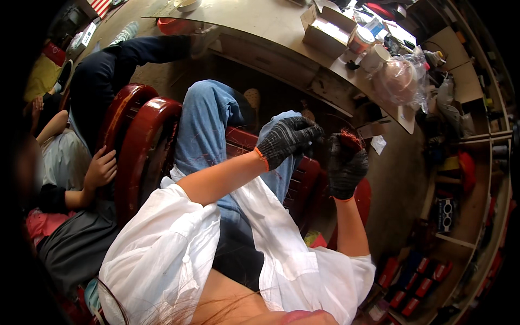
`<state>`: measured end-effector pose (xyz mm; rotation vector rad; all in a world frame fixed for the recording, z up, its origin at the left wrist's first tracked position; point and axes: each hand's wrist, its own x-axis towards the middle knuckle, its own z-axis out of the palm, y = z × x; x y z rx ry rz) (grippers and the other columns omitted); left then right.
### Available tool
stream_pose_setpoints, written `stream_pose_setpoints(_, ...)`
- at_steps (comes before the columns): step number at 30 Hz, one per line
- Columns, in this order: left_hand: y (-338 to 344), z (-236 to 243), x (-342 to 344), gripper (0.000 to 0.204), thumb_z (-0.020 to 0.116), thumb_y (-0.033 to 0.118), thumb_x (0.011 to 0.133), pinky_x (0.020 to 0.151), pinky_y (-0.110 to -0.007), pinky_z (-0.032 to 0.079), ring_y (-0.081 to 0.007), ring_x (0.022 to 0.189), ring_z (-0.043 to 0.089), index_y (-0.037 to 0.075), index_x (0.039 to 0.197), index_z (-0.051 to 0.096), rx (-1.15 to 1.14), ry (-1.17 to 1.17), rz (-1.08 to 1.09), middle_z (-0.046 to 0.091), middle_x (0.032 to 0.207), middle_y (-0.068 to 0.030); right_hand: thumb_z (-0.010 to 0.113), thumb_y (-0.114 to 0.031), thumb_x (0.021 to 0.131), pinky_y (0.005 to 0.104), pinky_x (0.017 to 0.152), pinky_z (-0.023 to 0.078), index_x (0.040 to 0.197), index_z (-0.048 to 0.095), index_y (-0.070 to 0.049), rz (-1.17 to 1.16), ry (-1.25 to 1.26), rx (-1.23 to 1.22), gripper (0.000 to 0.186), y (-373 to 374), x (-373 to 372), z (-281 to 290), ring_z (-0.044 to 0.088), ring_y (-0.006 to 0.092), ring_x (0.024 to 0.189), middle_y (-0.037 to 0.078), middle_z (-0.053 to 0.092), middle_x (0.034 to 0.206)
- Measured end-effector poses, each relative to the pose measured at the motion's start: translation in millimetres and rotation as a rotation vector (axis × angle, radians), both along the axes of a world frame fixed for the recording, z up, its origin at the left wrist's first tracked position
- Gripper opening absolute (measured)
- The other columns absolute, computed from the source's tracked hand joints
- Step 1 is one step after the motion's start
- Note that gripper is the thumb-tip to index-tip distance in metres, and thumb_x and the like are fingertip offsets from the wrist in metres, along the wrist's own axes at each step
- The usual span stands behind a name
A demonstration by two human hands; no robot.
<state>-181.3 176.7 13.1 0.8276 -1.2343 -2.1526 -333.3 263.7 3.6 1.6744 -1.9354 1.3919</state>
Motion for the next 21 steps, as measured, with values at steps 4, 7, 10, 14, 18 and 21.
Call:
stream_pose_setpoints(4, 3, 0, -4, 0.012, 0.058, 0.012, 0.084, 0.048, -0.021, 0.045, -0.0106, 0.057, 0.057, 0.003, 0.091, 0.060, 0.080, 0.173, 0.223, 0.063, 0.076, -0.0069, 0.074, -0.011, 0.069, 0.0304, 0.065, 0.050, 0.085, 0.065, -0.004, -0.103, 0.148, -0.010, 0.020, 1, 5, 10, 0.064, 0.0218, 0.067, 0.009, 0.066, 0.075)
stream_pose_setpoints(7, 3, -9, -1, 0.021, 0.059, 0.013, 0.083, 0.060, -0.024, 0.049, -0.0162, 0.075, 0.060, 0.003, 0.101, 0.057, 0.060, 0.371, 0.269, 0.062, 0.089, -0.0094, 0.074, -0.015, 0.069, 0.0315, 0.063, 0.050, 0.084, 0.065, -0.004, -0.068, 0.204, -0.019, 0.021, 2, 5, 14, 0.063, 0.0233, 0.065, 0.009, 0.065, 0.074)
stream_pose_setpoints(10, 2, -8, 9, 0.028, 0.057, 0.016, 0.085, 0.071, -0.029, 0.051, -0.0216, 0.091, 0.060, 0.003, 0.110, 0.053, 0.159, 0.440, 0.245, 0.059, 0.102, -0.0122, 0.072, -0.014, 0.071, 0.0319, 0.062, 0.050, 0.084, 0.065, -0.004, -0.047, 0.230, -0.003, 0.018, 2, 3, 18, 0.063, 0.0237, 0.064, 0.010, 0.065, 0.075)
stream_pose_setpoints(14, 1, -22, 21, 0.031, 0.052, 0.022, 0.088, 0.078, -0.034, 0.052, -0.0262, 0.093, 0.059, 0.002, 0.113, 0.052, 0.262, 0.604, 0.279, 0.058, 0.107, -0.0137, 0.070, -0.012, 0.072, 0.0337, 0.060, 0.048, 0.087, 0.062, -0.004, 0.027, -0.049, -0.057, 0.020, -1, 1, 6, 0.061, 0.0275, 0.066, 0.013, 0.062, 0.078)
stream_pose_setpoints(18, 22, -8, 30, 0.036, 0.049, 0.028, 0.090, 0.082, -0.036, 0.051, -0.0269, 0.098, 0.058, 0.003, 0.116, 0.050, 0.355, 0.658, 0.279, 0.057, 0.108, -0.0137, 0.068, -0.011, 0.074, 0.0324, 0.062, 0.049, 0.087, 0.064, -0.002, 0.002, -0.164, -0.008, 0.016, 1, 6, 15, 0.062, 0.0256, 0.067, 0.013, 0.064, 0.079)
stream_pose_setpoints(21, 53, -11, 31, 0.037, 0.052, 0.027, 0.089, 0.081, -0.036, 0.051, -0.0235, 0.098, 0.058, 0.004, 0.117, 0.048, 0.132, 0.591, 0.400, 0.056, 0.107, -0.0121, 0.067, -0.011, 0.076, 0.0319, 0.062, 0.049, 0.085, 0.065, -0.002, -0.121, -0.028, 0.037, 0.013, 2, 8, 23, 0.063, 0.0249, 0.067, 0.013, 0.064, 0.077)
